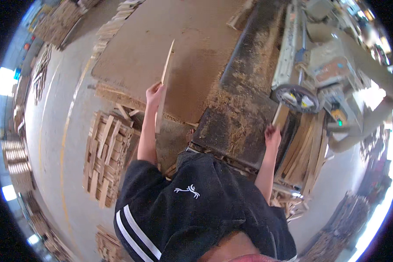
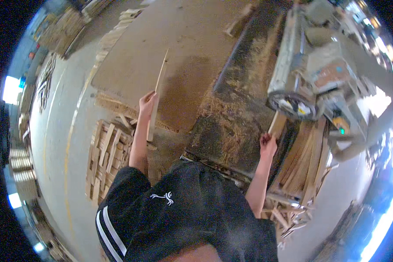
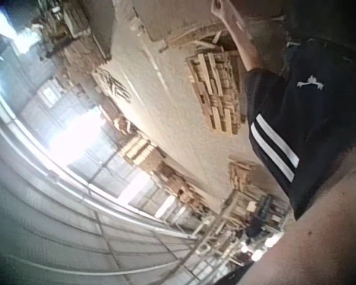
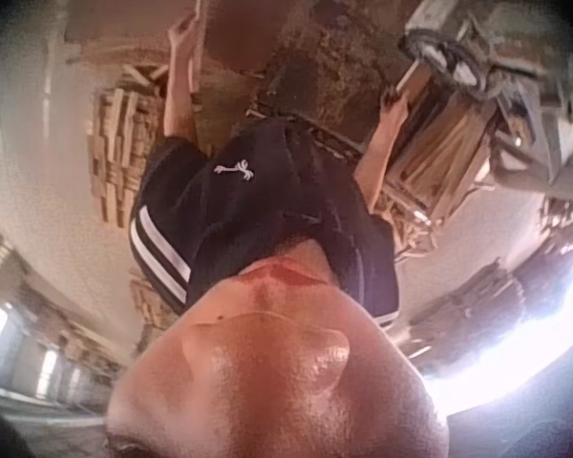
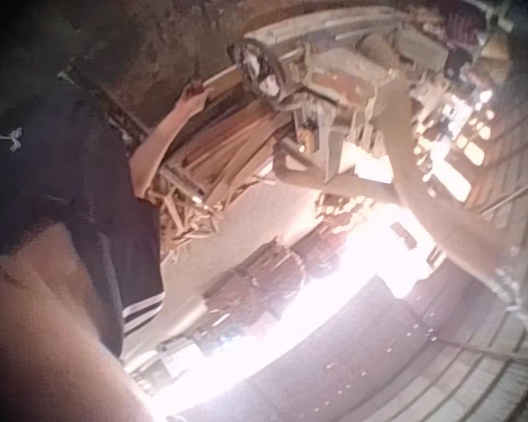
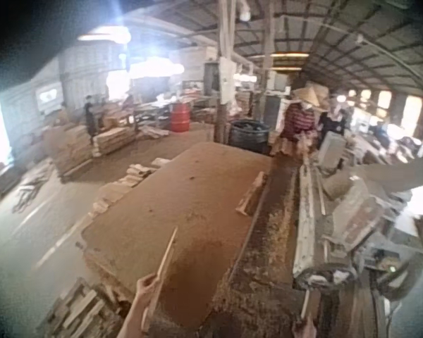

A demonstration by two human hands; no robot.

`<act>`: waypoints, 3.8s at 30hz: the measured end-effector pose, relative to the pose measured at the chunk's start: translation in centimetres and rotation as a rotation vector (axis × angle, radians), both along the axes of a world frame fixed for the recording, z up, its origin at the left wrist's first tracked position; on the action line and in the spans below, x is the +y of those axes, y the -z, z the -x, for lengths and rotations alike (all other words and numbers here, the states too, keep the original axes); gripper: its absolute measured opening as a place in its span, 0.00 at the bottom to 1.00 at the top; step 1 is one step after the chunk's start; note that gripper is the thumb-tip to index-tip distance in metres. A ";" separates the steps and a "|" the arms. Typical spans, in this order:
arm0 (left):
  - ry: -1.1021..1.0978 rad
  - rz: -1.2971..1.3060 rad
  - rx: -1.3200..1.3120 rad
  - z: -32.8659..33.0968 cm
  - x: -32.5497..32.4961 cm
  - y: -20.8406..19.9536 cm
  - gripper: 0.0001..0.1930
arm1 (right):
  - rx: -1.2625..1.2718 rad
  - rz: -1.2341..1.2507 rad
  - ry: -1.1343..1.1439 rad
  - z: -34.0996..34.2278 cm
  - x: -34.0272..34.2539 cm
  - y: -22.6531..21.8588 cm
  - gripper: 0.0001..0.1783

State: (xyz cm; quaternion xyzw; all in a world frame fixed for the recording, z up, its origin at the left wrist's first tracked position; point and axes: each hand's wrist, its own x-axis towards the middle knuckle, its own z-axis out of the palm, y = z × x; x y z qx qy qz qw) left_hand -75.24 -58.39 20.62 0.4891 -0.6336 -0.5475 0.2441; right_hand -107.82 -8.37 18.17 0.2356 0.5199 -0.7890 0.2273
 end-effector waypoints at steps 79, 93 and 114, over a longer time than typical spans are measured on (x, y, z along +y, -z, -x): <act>1.424 0.950 0.226 10.4 41.5 1.4 0.53 | -0.110 -0.259 0.018 -30.9 22.4 8.5 0.45; 1.442 0.935 0.247 10.3 41.3 1.7 0.54 | -0.102 -0.301 0.005 -31.3 24.2 7.5 0.47; 1.452 0.907 0.245 10.3 41.2 1.3 0.50 | -0.128 -0.311 -0.053 -32.7 24.0 6.8 0.50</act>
